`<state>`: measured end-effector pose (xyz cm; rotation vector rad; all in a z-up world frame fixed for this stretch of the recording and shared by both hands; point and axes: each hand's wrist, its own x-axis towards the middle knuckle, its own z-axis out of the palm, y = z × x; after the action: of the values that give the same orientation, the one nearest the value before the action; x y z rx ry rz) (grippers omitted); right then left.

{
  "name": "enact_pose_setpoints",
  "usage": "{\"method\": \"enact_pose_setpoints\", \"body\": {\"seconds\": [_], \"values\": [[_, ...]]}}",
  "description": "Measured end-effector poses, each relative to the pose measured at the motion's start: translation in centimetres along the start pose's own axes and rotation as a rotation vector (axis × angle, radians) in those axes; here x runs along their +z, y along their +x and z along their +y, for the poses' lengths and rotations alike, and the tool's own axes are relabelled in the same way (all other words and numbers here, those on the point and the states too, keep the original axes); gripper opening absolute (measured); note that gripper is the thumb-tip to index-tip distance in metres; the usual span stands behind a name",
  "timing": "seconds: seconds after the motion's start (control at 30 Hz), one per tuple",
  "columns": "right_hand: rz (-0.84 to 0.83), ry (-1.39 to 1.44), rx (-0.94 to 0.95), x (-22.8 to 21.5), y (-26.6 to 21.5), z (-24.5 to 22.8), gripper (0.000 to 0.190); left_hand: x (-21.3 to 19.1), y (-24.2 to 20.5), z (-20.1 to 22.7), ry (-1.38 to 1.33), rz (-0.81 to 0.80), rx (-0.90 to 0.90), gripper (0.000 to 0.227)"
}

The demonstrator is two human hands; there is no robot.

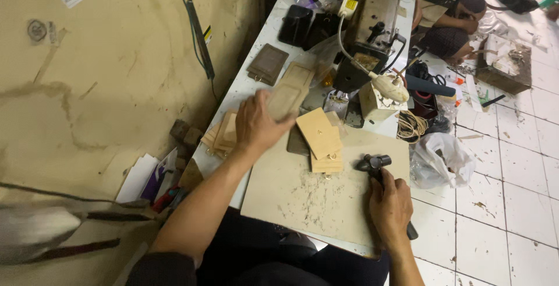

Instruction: The person repeatedly picks up small leather pouches, inspects their edges and seams, and taps them with a hammer on a workbench. The person handles both dark and light-colored pouches, turning them over and checking the metal hardware before placing them back on the table.

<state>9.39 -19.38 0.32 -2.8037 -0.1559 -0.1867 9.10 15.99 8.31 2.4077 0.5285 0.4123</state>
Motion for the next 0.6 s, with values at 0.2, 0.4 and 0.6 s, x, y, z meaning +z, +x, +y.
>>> {"method": "enact_pose_setpoints", "body": {"seconds": [0.2, 0.4, 0.6], "values": [[0.136, -0.094, -0.098, 2.5, -0.2, 1.3, 0.044, 7.2, 10.0, 0.4, 0.06, 0.237, 0.09, 0.075], [-0.032, -0.044, 0.061, -0.7, -1.1, 2.3, 0.062, 15.2, 13.8, -2.5, 0.217, 0.063, 0.151, 0.104], [-0.273, 0.093, 0.132, -0.9, -0.9, 3.7, 0.069, 15.0, 13.4, -2.8, 0.329, 0.109, 0.166, 0.095]]}}
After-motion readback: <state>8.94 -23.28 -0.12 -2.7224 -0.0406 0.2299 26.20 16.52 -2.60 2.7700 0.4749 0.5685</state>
